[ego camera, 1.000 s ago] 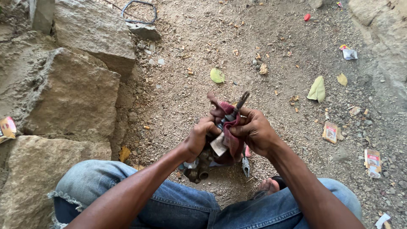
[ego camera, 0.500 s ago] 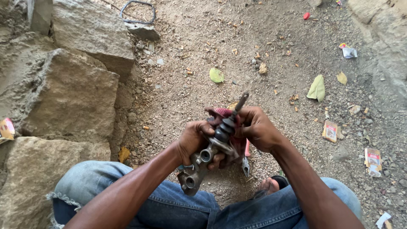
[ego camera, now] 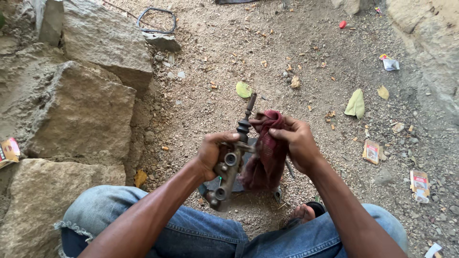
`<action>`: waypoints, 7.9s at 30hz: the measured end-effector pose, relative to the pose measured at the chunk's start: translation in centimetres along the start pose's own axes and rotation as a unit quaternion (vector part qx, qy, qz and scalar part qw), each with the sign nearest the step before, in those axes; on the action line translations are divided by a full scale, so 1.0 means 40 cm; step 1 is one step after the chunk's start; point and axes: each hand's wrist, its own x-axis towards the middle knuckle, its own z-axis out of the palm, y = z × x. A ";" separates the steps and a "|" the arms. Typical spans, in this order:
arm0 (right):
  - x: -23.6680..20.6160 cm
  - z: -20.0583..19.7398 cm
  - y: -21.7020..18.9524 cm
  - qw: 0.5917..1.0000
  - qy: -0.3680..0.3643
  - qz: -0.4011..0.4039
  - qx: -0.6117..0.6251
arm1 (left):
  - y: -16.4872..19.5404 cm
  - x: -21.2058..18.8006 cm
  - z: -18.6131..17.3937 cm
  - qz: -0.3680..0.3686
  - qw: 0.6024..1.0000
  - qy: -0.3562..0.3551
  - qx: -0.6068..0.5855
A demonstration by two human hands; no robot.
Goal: The person sits on the ground and uses pliers and a screwdriver to manipulate a small mechanical part, likely a carburetor. They repeatedly adjust components and wipe the part with a cloth.
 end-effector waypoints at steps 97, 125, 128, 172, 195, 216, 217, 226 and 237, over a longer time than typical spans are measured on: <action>0.059 0.061 0.042 0.869 0.103 -0.033 -0.483 | 0.008 -0.069 0.209 0.078 0.723 0.032 0.686; 0.002 0.088 0.074 0.774 0.095 -0.226 -0.583 | 0.017 -0.055 0.155 0.057 0.659 0.083 0.746; 0.034 0.076 0.066 0.796 0.063 0.055 -0.599 | -0.018 -0.053 0.160 0.111 0.578 0.041 0.807; 0.011 0.070 0.040 0.721 0.008 0.052 -0.691 | -0.018 -0.042 0.126 0.136 0.502 -0.006 0.854; -0.059 0.102 0.063 0.604 -0.031 -0.405 -0.686 | 0.089 -0.047 0.062 0.016 0.748 0.089 0.658; 0.051 -0.011 0.004 0.683 0.168 -0.045 -0.710 | 0.044 -0.019 0.072 0.058 0.545 0.100 0.831; 0.046 -0.040 -0.019 0.761 0.203 0.006 -0.617 | 0.064 -0.027 0.062 0.017 0.598 0.125 0.792; -0.002 -0.087 -0.016 0.939 0.104 -0.105 -0.309 | 0.110 -0.045 0.075 -0.021 0.879 0.174 0.443; -0.046 0.109 0.057 0.707 0.075 -0.482 -0.513 | 0.060 -0.041 0.115 -0.062 0.934 0.096 0.337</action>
